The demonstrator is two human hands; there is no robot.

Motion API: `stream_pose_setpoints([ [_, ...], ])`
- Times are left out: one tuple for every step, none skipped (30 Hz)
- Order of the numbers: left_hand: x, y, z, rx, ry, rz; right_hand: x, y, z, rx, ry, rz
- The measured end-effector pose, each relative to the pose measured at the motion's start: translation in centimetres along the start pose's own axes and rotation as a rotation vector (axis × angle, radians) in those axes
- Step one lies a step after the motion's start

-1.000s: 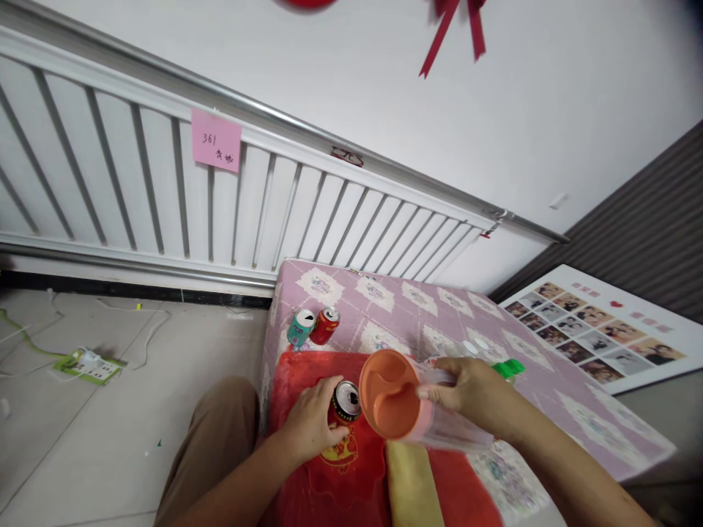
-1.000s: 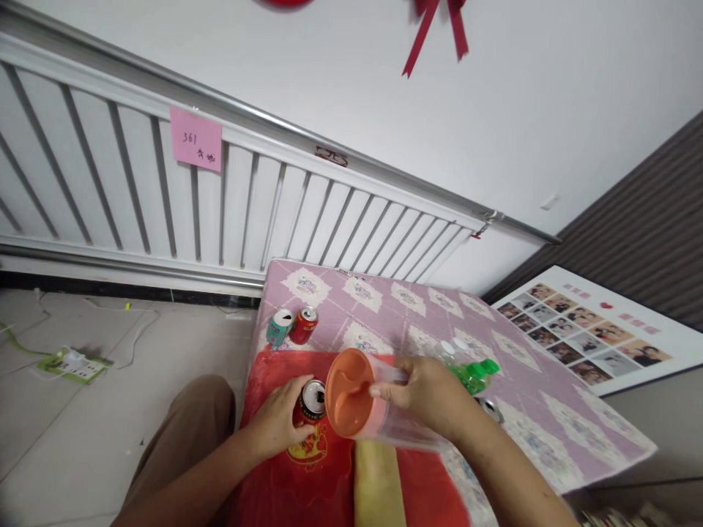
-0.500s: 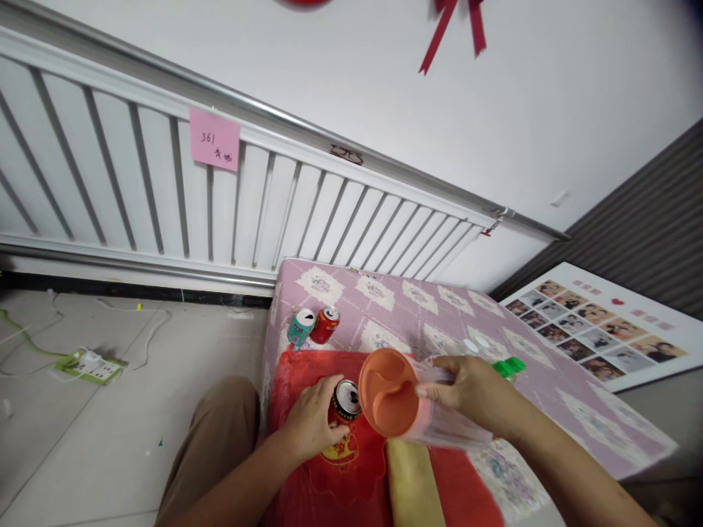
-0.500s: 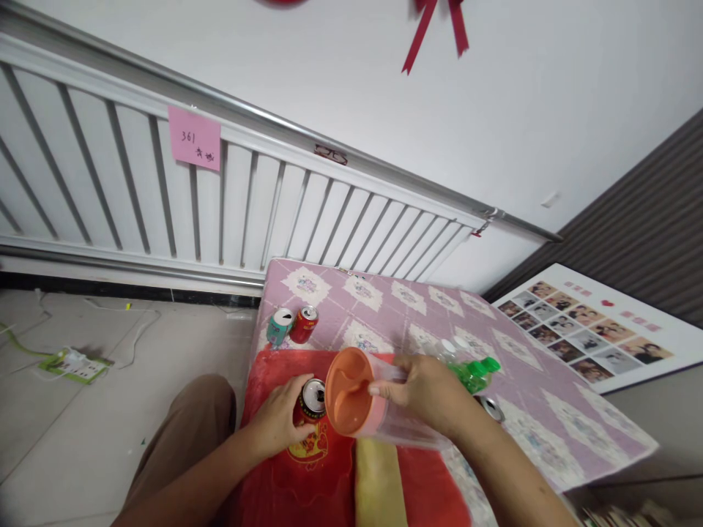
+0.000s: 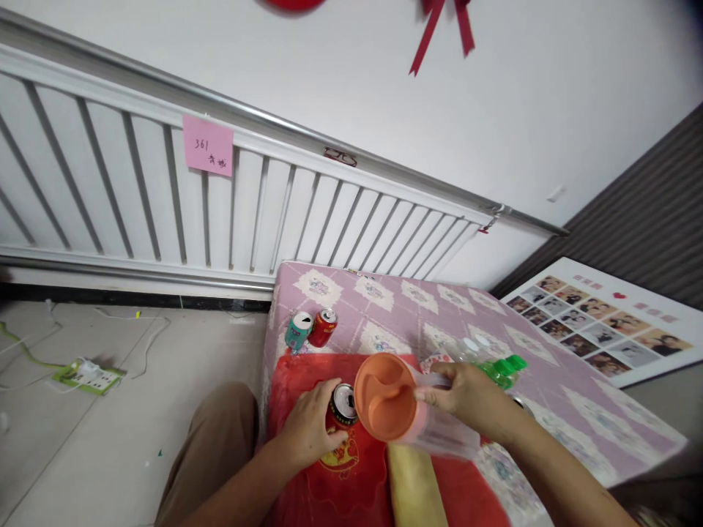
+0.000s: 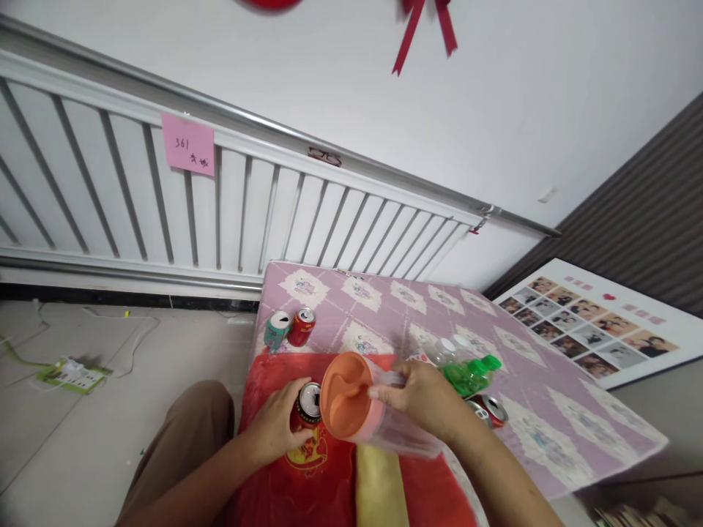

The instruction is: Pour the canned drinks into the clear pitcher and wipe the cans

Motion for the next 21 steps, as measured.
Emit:
stream_pose_setpoints([
  [0.0,0.0,0.0,0.001,-0.002,-0.001,-0.3,-0.1,-0.2,0.0,-0.018,0.002],
  [-0.1,0.0,0.0,0.002,-0.004,-0.003,-0.7,-0.2,-0.3,-0.002,-0.036,0.005],
  [-0.1,0.0,0.0,0.004,-0.007,-0.006,-1.0,-0.3,-0.4,-0.004,-0.054,0.005],
  [-0.1,0.1,0.0,0.007,-0.008,-0.007,-1.4,-0.4,-0.5,-0.004,-0.073,0.005],
  [-0.1,0.1,-0.1,0.008,-0.006,-0.006,-1.7,-0.4,-0.6,-0.004,-0.092,0.009],
  [-0.1,0.1,-0.1,0.009,-0.003,-0.002,-1.9,-0.4,-0.7,-0.002,-0.112,0.018],
  [0.0,0.2,-0.2,0.008,0.001,0.005,-2.0,-0.4,-0.8,0.003,-0.133,0.03],
  [0.1,0.2,-0.2,0.006,0.007,0.012,-2.2,-0.3,-0.8,0.01,-0.155,0.046],
  [0.2,0.2,-0.3,0.004,0.013,0.017,-2.2,-0.3,-0.9,0.018,-0.172,0.057],
  [0.3,0.3,-0.3,0.003,0.018,0.019,-2.3,-0.2,-1.0,0.021,-0.18,0.064],
  [0.4,0.3,-0.4,0.001,0.021,0.019,-2.3,-0.2,-1.0,0.024,-0.184,0.067],
  [0.5,0.3,-0.4,-0.001,0.023,0.019,-2.3,-0.2,-1.0,0.026,-0.189,0.07],
  [0.5,0.3,-0.4,-0.005,0.024,0.019,-2.3,-0.2,-1.1,0.028,-0.197,0.075],
  [0.6,0.3,-0.5,-0.01,0.024,0.021,-2.4,-0.1,-1.0,0.027,-0.211,0.08],
  [0.6,0.3,-0.5,-0.014,0.022,0.023,-2.4,-0.2,-1.0,0.024,-0.232,0.089],
  [0.7,0.3,-0.5,-0.015,0.019,0.026,-2.6,-0.2,-0.8,0.017,-0.257,0.101],
  [0.7,0.3,-0.5,-0.014,0.014,0.029,-2.8,-0.2,-0.6,0.001,-0.279,0.11],
  [0.8,0.3,-0.6,-0.013,0.007,0.031,-3.2,-0.3,-0.3,-0.023,-0.299,0.116],
  [0.9,0.3,-0.6,-0.012,0.0,0.032,-3.6,-0.3,0.1,-0.047,-0.32,0.124],
  [0.9,0.3,-0.6,-0.014,-0.007,0.033,-4.0,-0.4,0.4,-0.066,-0.35,0.137],
  [1.0,0.3,-0.7,-0.018,-0.012,0.032,-4.5,-0.6,0.8,-0.083,-0.393,0.148],
])
Point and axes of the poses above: each hand's wrist, its own y-axis away from the middle knuckle, its own z-axis out of the back of the hand, x = y × z, the point moved 6 cm from there along -y, towards the middle knuckle, and after that the axes turned 13 degrees about x, right-handed, at the moved point
